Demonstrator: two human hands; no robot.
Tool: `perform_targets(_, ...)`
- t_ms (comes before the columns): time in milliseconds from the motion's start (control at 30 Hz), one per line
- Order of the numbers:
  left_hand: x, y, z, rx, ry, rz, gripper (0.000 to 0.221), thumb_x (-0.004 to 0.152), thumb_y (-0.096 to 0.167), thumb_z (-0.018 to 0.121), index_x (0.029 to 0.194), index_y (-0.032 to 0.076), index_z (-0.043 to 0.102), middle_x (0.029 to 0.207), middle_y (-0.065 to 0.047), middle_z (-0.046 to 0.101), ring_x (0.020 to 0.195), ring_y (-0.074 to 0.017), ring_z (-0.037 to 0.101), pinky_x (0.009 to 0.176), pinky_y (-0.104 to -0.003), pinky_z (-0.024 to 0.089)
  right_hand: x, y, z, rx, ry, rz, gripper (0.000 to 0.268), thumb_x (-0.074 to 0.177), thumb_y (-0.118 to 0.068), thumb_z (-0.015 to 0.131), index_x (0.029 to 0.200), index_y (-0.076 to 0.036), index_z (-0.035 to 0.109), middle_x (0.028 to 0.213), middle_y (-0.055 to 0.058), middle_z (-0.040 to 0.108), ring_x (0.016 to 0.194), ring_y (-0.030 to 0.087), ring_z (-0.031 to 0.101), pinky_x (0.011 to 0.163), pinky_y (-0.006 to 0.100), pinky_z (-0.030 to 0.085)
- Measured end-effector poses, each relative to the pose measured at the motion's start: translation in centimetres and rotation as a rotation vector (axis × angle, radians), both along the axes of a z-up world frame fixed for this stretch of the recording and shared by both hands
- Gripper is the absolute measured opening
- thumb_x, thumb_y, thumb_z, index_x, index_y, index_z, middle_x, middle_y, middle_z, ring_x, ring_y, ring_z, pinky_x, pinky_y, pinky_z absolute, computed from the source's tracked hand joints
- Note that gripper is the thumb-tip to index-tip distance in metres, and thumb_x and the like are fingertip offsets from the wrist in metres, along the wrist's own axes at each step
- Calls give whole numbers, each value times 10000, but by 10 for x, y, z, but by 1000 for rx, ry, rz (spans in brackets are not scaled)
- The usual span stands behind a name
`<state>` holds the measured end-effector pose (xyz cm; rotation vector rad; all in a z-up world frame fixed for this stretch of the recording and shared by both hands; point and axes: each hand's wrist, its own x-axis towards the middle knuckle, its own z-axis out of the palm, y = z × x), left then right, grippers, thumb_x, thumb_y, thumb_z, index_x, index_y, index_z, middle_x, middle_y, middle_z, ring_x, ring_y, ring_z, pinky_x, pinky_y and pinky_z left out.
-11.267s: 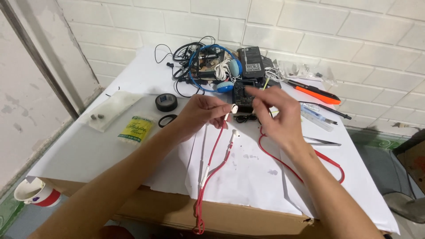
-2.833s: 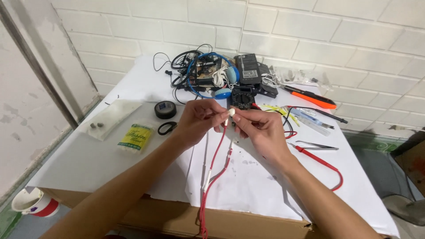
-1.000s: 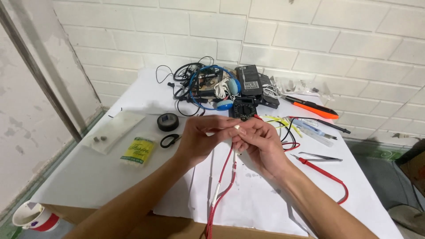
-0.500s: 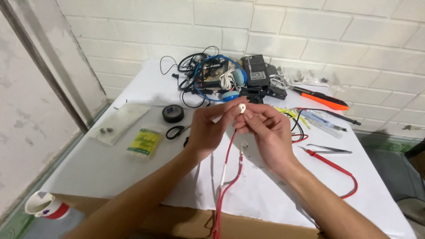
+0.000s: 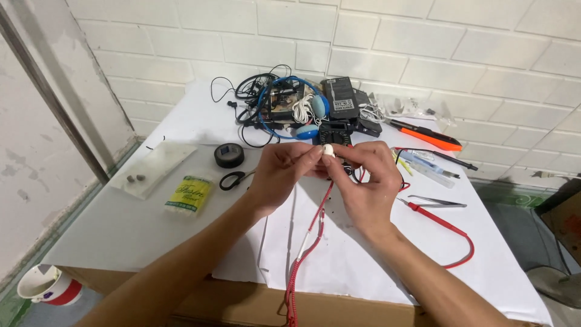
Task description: Cleaning and inspecting small electronic wires and a connector on a makeshift workbench.
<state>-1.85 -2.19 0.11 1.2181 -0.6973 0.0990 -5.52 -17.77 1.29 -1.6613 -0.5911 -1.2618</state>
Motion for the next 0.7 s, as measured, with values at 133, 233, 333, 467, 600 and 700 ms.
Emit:
perform_targets(133,0,3,5,5,-63,-35,184,1000,161,672,1015,14,782,903,-190,781,881,-300,768,839,-449,637,-4,2,5,-9,-25,76,231,767,7,920,962,-27,800,767,97,646,723,199,602,678,304,520)
perform_targets(233,-1,6,4,8,-87,-45,218,991,186,685,1035,-7,776,939,-218,775,923,-327,763,864,-454,630,-6,1,4,-14,-12,128,243,750,21,923,952,-18,796,774,119,663,733,215,617,701,314,520)
perform_targets(333,-7,11,7,70,-151,44,223,982,176,689,1094,1,769,968,-200,783,931,-289,765,882,-400,630,-4,0,3,5,-10,180,211,754,65,905,915,-15,794,778,129,675,755,222,636,732,327,542)
perform_targets(467,-16,12,12,142,-400,264,207,984,144,676,1099,2,773,946,-205,785,901,-327,777,833,-417,642,-7,3,-2,53,116,285,161,841,68,805,989,22,761,829,159,746,741,194,705,712,329,593)
perform_targets(600,-19,10,16,105,-691,429,158,962,51,688,1070,-4,789,948,-192,792,871,-332,790,818,-396,645,-13,9,1,108,272,474,229,940,69,659,1164,97,618,920,228,773,785,203,756,708,310,647)
perform_targets(700,-13,7,6,37,-748,448,154,956,49,695,1061,-2,795,962,-169,798,872,-285,792,832,-383,645,-13,6,0,98,270,493,225,948,74,640,1168,103,601,940,243,775,819,206,766,731,301,653)
